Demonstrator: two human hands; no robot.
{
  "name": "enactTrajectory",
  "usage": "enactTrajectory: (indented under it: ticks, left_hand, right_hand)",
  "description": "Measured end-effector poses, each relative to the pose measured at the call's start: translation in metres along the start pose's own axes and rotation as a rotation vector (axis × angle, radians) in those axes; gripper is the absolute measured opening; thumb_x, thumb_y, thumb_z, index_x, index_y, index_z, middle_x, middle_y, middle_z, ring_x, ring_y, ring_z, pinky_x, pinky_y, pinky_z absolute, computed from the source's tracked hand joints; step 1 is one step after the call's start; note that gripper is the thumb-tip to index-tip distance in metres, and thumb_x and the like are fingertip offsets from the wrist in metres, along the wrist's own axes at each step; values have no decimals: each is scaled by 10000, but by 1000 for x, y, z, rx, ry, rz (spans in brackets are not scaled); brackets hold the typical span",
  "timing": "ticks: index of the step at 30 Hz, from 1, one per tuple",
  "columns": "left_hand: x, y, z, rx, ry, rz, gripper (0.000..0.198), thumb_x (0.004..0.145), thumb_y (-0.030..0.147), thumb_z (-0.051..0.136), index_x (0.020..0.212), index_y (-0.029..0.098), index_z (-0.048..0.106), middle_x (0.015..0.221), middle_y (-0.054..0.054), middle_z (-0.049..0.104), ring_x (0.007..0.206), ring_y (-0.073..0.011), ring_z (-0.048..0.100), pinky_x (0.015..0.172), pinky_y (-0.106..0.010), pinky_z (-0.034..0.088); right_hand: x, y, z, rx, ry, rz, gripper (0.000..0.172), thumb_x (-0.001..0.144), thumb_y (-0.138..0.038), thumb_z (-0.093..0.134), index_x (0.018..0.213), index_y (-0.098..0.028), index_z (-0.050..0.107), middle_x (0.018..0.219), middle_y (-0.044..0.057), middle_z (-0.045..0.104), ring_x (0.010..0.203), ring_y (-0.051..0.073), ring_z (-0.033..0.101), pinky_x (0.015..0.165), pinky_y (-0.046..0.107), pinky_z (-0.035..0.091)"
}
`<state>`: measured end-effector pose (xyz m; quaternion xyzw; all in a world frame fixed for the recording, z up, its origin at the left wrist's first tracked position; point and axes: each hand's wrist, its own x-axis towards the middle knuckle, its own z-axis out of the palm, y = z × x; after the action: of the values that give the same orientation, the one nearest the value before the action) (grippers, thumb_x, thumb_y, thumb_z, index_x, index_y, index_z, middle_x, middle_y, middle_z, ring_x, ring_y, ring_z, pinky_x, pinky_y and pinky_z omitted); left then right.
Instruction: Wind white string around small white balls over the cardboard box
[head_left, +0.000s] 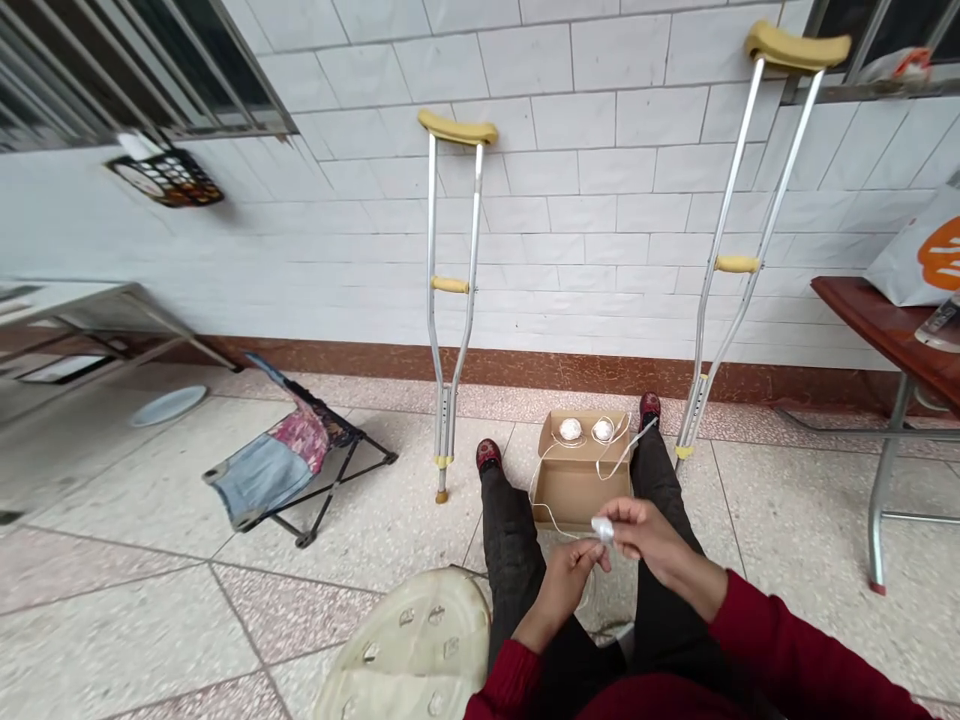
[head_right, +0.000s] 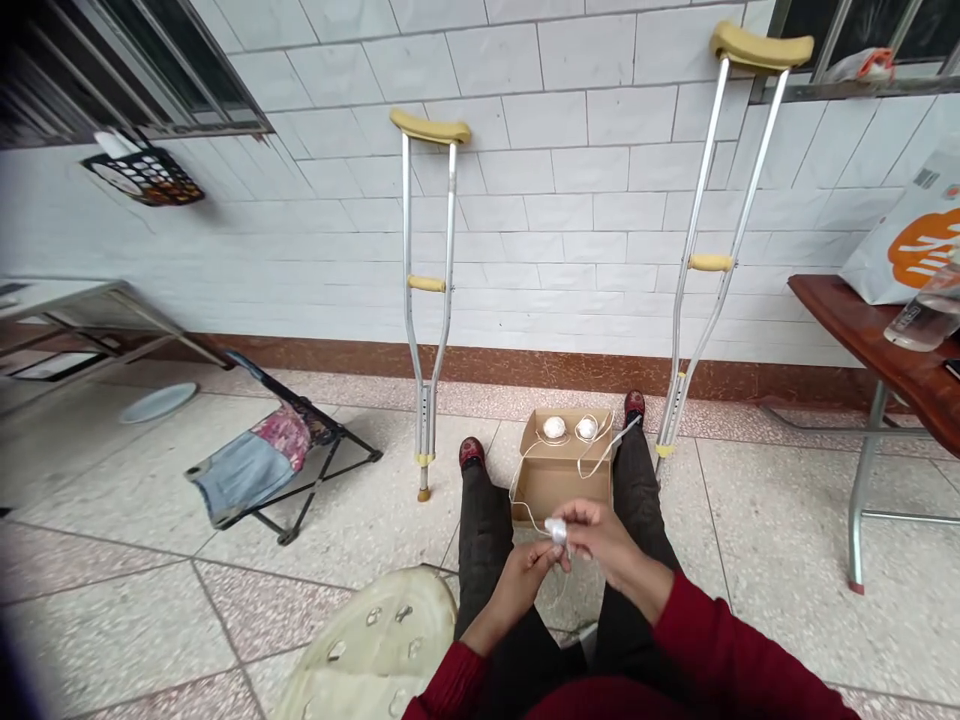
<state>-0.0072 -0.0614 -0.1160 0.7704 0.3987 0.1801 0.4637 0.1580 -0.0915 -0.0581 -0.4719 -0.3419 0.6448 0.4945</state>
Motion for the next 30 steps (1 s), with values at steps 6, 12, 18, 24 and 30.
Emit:
enactTrajectory:
  ticks: [6,12,18,24,30]
  left_hand:
    - [32,10,-38,501,-25,185,286,918,211,437,742,180,660,765,-37,676,806,-179,605,942,-350,381]
    - [28,49,-25,848,-130,229,243,882,193,478,760,139,680,768,-130,688,789,-232,636,889,-404,413]
    - [-7,11,7,553,-20,-51,322,913,258,391,740,217,659,733,-90,692,718,-219,655,648,-323,428]
    - [-27,-4,4,254,30,-67,443,945,368,328,645,208,611,682,-36,663,702,-178,624,685,-279,421]
    - [-21,-14,7,317,-59,-42,348,910,279,370,709,214,646,750,-51,693,764,-197,632,713,-293,429]
  right_hand:
    - [-20,55,-5,-226,-21,152,206,633,-291,706,745,-149,606,522,-51,550,371,55,423,352,176,245]
    - [29,91,-32,-500,258,116,46,670,-215,557,653,-175,541,394,-65,491,335,86,424,373,189,260]
    - [49,66,-11,-78,290,237,114,578,-200,616,657,-166,541,434,-64,487,347,51,374,367,177,130]
    - [21,42,0,229,74,298,232,506,-158,679,731,-143,625,532,-31,558,393,29,377,371,175,99]
    - [-12,30,-1,-31,-45,242,209,592,-168,621,792,-127,664,528,-18,599,386,52,433,353,163,210]
